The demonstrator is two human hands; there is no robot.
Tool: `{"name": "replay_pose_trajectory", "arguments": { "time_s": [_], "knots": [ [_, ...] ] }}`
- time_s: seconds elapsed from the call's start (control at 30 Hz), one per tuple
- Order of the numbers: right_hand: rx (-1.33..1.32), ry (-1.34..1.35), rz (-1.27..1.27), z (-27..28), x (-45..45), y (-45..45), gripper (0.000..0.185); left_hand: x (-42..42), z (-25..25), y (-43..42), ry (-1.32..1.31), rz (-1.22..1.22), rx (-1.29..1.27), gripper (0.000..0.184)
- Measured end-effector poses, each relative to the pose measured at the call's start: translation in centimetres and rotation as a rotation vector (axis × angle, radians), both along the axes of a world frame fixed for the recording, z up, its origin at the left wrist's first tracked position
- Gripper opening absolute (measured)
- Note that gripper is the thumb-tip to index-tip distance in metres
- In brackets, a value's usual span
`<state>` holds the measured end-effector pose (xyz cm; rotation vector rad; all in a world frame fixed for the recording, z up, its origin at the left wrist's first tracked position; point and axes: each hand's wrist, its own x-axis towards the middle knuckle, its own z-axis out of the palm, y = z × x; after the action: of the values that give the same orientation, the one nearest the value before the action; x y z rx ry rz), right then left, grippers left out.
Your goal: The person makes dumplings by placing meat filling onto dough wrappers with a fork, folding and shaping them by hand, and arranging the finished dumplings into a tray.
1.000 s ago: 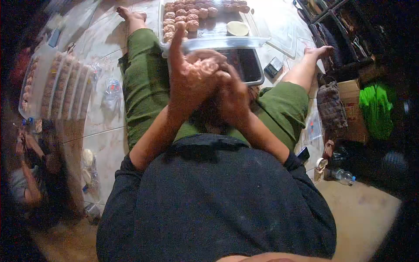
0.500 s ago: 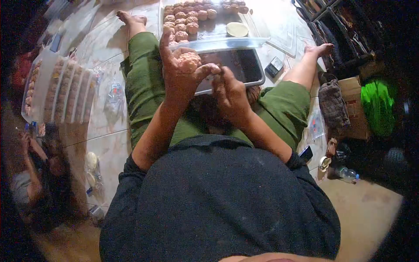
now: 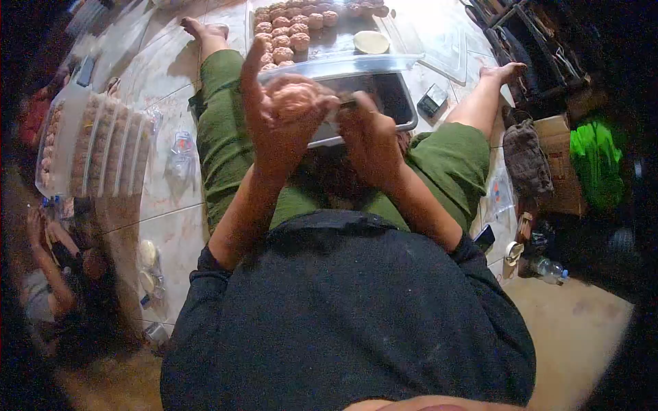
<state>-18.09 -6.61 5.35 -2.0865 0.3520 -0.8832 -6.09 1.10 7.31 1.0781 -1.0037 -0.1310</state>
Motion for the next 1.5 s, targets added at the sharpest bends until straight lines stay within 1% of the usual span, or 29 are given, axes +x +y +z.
{"name": "replay_pose_trajectory", "arguments": {
  "time_s": [0.03, 0.07, 0.17, 0.23, 0.27, 0.37, 0.4, 0.5, 0.53, 0.6, 0.63, 0.67, 0.7, 0.77, 0.8, 0.87, 0.9, 0.93, 0.97, 1.03, 1.13, 1.17, 1.23, 1.27, 1.37, 1.4, 1.43, 1.47, 1.5],
  "knots": [
    [0.009, -0.007, -0.003, -0.2, 0.0, 0.2, 0.009, 0.0, 0.0, 0.1, 0.07, 0.02, -0.002, 0.1],
    [0.017, -0.014, -0.007, -0.5, 0.1, 0.6, 0.008, 0.4, 0.0, -0.3, 0.057, -0.023, -0.108, 0.099],
    [-0.051, 0.006, 0.077, 0.5, 0.7, 1.9, 0.01, 0.3, -0.4, 0.0, -0.092, 0.036, -0.008, 0.109],
    [-0.138, 0.023, 0.141, 1.4, 1.1, 2.1, 0.014, 0.4, -0.9, 0.0, -0.131, 0.045, 0.024, 0.101],
    [-0.048, 0.193, 0.132, 1.2, 1.0, 1.8, 0.016, 0.7, -0.8, 0.1, -0.132, 0.049, 0.052, 0.098],
    [-0.023, 0.186, 0.148, 1.5, 0.3, 0.4, 0.014, 1.3, -1.2, 0.6, -0.205, 0.074, 0.163, 0.087],
    [-0.004, 0.126, 0.079, 0.9, 0.4, 0.0, 0.013, 1.6, -1.3, 0.9, -0.272, 0.093, 0.231, 0.084],
    [-0.051, 0.124, 0.143, 0.8, -0.1, -1.0, 0.013, 2.2, -1.3, 1.2, -0.477, 0.108, 0.408, 0.074],
    [-0.239, -0.045, 0.122, 0.2, 0.5, -1.4, 0.02, 2.0, -0.8, 1.2, -0.491, 0.084, 0.412, 0.071],
    [-0.383, -0.013, 0.074, 1.6, 0.0, -2.1, 0.021, 1.4, 0.9, 1.3, -0.475, 0.018, 0.373, 0.034],
    [-0.453, 0.005, 0.05, 2.7, -0.6, -2.5, 0.022, 1.2, 0.7, 1.2, -0.375, 0.042, 0.422, 0.029],
    [-0.457, 0.117, -0.03, 3.6, -1.3, -2.9, 0.021, 1.2, 0.5, 0.9, -0.274, 0.066, 0.47, 0.025],
    [-0.343, 0.134, -0.075, 4.8, -1.9, -3.0, 0.02, 1.4, 0.1, 0.6, -0.174, 0.091, 0.515, 0.02],
    [-0.117, 0.161, -0.168, 6.5, -2.8, -2.8, 0.02, 2.1, -0.9, 0.6, 0.022, -0.206, 0.332, 0.018],
    [-0.201, 0.037, -0.139, 5.5, -2.6, -3.0, 0.022, 1.5, -0.6, 0.6, 0.127, -0.245, 0.295, 0.019],
    [-0.402, 0.019, -0.045, 3.6, -1.7, -3.2, 0.024, 0.1, -0.8, 0.4, 0.368, -0.292, 0.24, 0.022],
    [-0.504, 0.012, 0.004, 3.2, -1.4, -3.0, 0.024, 0.3, -1.3, 0.5, 0.281, -0.291, 0.25, 0.021],
    [-0.365, 0.037, 0.096, 3.2, -1.4, -2.6, 0.021, 0.7, -1.8, 0.6, 0.195, -0.289, 0.258, 0.02],
    [-0.356, 0.077, 0.106, 3.3, -1.5, -2.7, 0.02, 1.1, -2.1, 0.6, 0.106, -0.284, 0.263, 0.019],
    [-0.335, 0.152, 0.124, 3.5, -1.8, -2.9, 0.018, 1.3, -2.0, 1.0, 0.159, -0.302, 0.35, 0.019],
    [-0.255, -0.041, 0.099, 3.8, -2.2, -3.8, 0.016, 1.1, -1.4, 1.2, 0.127, -0.224, 0.479, 0.015],
    [-0.269, -0.031, 0.113, 3.5, -2.1, -3.8, 0.016, 0.9, -1.2, 1.2, 0.096, -0.184, 0.52, 0.014],
    [-0.299, -0.013, 0.135, 2.4, -1.9, -3.9, 0.016, 0.9, -1.4, 0.8, -0.089, -0.121, 0.499, 0.016],
    [-0.201, -0.015, 0.217, 2.1, -2.0, -3.4, 0.015, 0.9, -1.5, 0.7, -0.18, -0.088, 0.487, 0.017],
    [-0.192, 0.075, 0.149, 2.1, -2.6, -3.6, 0.016, 0.3, -0.7, 0.9, 0.237, -0.163, 0.499, 0.019],
    [-0.162, 0.02, 0.109, 0.9, -2.7, -4.4, 0.017, 1.5, -2.5, 0.4, -0.29, -0.081, 0.567, 0.037],
    [-0.008, 0.004, 0.101, 0.1, -3.1, -4.6, 0.018, 2.2, -3.2, -0.1, -0.782, 0.102, 0.528, 0.06],
    [0.145, -0.013, 0.091, -0.5, -3.3, -4.7, 0.019, 1.8, -3.9, 0.1, -0.441, -0.024, 0.407, 0.075],
    [0.297, -0.03, 0.08, -0.7, -3.3, -4.8, 0.02, 1.8, -4.2, 0.2, -0.22, -0.145, 0.393, 0.092]
  ]
}}
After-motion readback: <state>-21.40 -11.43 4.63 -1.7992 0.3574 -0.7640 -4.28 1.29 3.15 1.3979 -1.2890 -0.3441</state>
